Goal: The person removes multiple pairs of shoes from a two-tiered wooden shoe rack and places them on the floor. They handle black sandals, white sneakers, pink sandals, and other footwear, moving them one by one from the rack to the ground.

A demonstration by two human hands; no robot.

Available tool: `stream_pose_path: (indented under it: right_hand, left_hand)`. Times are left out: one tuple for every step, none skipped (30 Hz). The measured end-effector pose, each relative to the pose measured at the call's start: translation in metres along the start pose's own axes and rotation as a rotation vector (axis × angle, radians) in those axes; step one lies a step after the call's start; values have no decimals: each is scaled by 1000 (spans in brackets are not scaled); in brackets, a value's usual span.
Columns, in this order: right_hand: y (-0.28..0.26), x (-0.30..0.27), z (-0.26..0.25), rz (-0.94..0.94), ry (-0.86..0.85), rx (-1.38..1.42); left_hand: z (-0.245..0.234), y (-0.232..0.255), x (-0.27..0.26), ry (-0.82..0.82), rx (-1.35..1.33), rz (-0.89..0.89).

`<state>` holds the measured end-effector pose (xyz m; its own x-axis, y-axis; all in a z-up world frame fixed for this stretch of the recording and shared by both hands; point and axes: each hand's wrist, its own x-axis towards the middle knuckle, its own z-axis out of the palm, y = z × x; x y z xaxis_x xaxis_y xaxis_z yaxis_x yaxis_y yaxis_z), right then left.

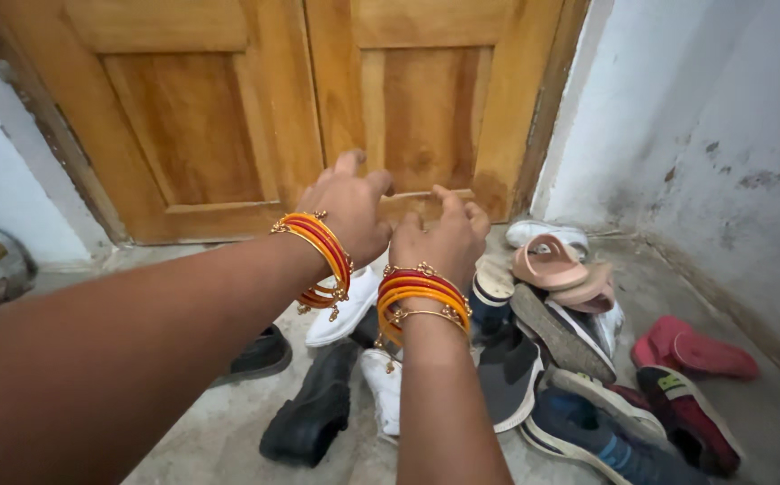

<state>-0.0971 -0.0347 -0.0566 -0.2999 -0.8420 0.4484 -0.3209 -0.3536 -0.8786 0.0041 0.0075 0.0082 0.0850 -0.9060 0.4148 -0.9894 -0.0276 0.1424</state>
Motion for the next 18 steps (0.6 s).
stream_pose_path:
  right_hand:
    - [-5,-2,-1,-43,5,-6]
    - [-9,-4,-1,-87,10,-11]
    - [-13,-6,-2,-125,16,-16]
    - [-17,-9,-2,-119,-8,-45]
    - [-21,-12,-1,-118,-36,-72]
    - [-25,-15,0,-118,-65,-100]
    - [-29,-17,2,-135,-58,-115]
    - [-33,-19,5,-152,-51,-129]
    - [-37,-22,8,-167,-47,-144]
    - [-41,-24,11,-150,-66,-145]
    - [-45,-27,15,-133,-87,-140]
    - [-48,-30,20,-117,-109,-135]
    - [-53,-35,26,-117,-129,-135]
    - [-58,-40,32,-118,-149,-135]
    - [-63,-46,37,-118,-168,-134]
    - [-67,-52,43,-135,-182,-133]
    - [-69,-57,48,-153,-194,-131]
    - [-72,-63,53,-172,-205,-129]
  left_hand:
    - [-5,-2,-2,2,10,4]
    - [-10,-4,-3,5,20,7]
    - [-14,-6,-6,-2,17,0]
    - [-16,-7,-9,-9,13,-7]
    - [-20,-10,-12,-11,10,-21]
    - [-24,-14,-14,14,14,-5]
    - [-25,-17,-17,40,13,8]
    - [-27,-21,-20,65,12,21]
    - [-30,-26,-24,62,6,13]
    - [-31,-31,-27,59,1,4]
    - [-33,-37,-31,58,2,-8]
    - [-35,-43,-35,53,-2,-20]
    - [-37,-50,-39,48,-4,-33]
    - [-41,-57,-43,42,-6,-46]
    - [-44,-65,-47,42,9,-67]
    - [-47,-72,-52,41,24,-87]
    - [-49,-78,-56,43,40,-105]
    - [-51,-85,-61,54,56,-108]
